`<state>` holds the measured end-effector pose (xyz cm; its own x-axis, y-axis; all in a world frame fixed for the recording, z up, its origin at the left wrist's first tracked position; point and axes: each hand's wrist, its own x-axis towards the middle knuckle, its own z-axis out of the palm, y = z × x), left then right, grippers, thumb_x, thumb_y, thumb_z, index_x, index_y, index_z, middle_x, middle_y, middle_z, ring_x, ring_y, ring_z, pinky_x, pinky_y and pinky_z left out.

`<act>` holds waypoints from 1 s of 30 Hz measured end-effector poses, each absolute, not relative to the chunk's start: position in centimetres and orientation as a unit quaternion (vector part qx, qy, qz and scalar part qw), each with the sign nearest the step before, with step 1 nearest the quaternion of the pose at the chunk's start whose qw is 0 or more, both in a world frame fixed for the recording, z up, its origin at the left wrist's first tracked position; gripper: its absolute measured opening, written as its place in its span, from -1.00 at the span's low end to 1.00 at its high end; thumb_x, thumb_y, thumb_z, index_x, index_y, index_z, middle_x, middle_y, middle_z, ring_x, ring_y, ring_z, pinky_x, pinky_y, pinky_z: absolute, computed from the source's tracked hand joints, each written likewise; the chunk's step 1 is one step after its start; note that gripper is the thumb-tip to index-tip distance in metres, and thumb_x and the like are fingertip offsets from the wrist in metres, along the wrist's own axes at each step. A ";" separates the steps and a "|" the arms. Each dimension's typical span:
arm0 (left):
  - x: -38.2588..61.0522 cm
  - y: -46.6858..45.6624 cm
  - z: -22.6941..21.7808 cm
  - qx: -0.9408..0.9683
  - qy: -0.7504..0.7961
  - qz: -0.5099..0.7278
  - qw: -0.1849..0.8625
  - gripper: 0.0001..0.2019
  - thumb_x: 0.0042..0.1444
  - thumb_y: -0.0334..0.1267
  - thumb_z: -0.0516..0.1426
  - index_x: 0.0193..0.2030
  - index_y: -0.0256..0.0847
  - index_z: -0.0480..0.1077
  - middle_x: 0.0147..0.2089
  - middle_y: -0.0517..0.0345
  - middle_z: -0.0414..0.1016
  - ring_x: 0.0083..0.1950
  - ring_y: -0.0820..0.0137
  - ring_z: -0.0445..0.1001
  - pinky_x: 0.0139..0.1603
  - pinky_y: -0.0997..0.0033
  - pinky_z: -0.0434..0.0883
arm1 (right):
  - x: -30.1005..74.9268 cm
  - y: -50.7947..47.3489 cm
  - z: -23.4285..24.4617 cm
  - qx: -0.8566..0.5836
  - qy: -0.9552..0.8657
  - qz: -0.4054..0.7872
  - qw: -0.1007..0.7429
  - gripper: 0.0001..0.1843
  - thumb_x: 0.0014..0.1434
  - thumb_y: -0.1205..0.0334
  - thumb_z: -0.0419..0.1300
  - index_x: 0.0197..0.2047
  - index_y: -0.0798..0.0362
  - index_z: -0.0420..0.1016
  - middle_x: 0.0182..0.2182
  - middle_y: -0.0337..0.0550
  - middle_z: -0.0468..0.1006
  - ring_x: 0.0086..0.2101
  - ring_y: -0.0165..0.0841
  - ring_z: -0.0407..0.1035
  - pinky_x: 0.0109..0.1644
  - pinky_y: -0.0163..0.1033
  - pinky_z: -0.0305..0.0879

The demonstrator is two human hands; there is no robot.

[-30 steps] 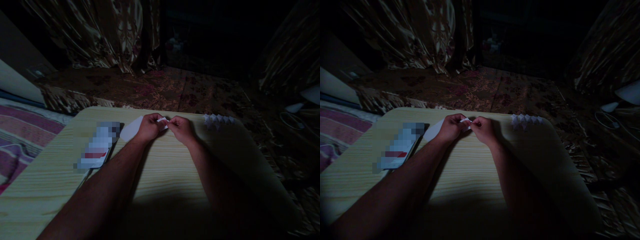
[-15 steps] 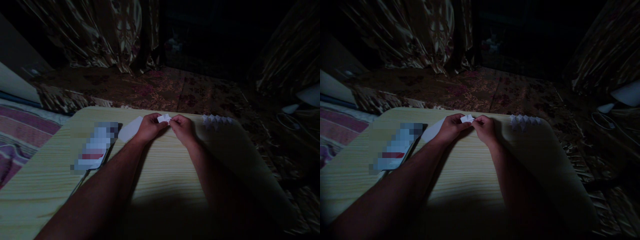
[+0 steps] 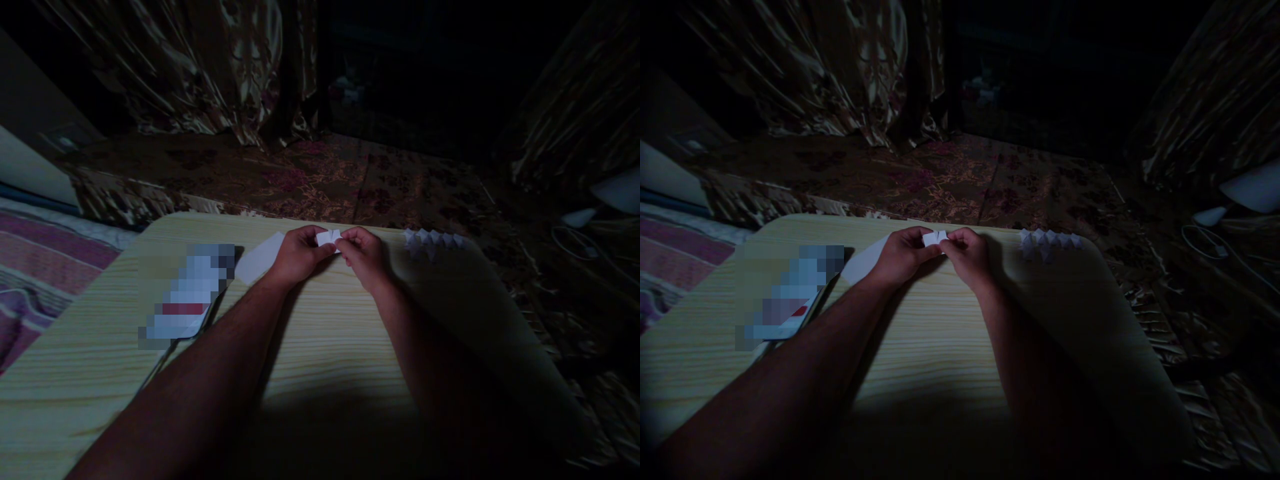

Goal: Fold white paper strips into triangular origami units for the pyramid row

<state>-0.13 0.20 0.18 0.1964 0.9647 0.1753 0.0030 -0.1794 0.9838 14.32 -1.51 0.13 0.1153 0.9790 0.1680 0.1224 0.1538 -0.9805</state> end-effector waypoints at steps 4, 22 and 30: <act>0.1 -0.2 0.7 0.596 0.400 0.491 0.494 -0.57 -0.27 -0.23 0.35 -0.18 -0.28 0.45 -0.33 0.09 0.52 -0.38 0.42 0.43 -0.38 0.47 0.34 | 14.3 -1.4 0.0 -0.515 -0.526 0.405 0.542 -0.83 -0.06 0.15 0.19 -0.42 0.05 0.35 -0.63 -0.36 0.35 -0.59 -0.50 0.20 -0.50 -0.37 0.12; -0.4 0.6 0.0 0.523 0.375 0.550 0.532 -0.63 -0.18 -0.32 0.30 -0.18 -0.21 0.34 -0.45 0.24 0.45 -0.50 0.50 0.39 -0.45 0.51 0.32 | 14.3 -1.4 -0.2 -0.505 -0.526 0.429 0.533 -0.89 -0.05 0.24 0.19 -0.48 0.07 0.33 -0.67 -0.37 0.34 -0.65 -0.53 0.16 -0.60 -0.40 0.01; -0.2 0.5 -0.1 0.543 0.397 0.539 0.507 -0.75 -0.15 -0.26 0.28 -0.28 -0.26 0.44 -0.44 0.20 0.44 -0.47 0.49 0.37 -0.45 0.50 0.31 | 14.2 -1.4 0.1 -0.483 -0.501 0.427 0.578 -0.81 -0.05 0.21 0.22 -0.34 0.07 0.36 -0.53 -0.31 0.45 -0.56 -0.52 0.26 -0.50 -0.40 0.18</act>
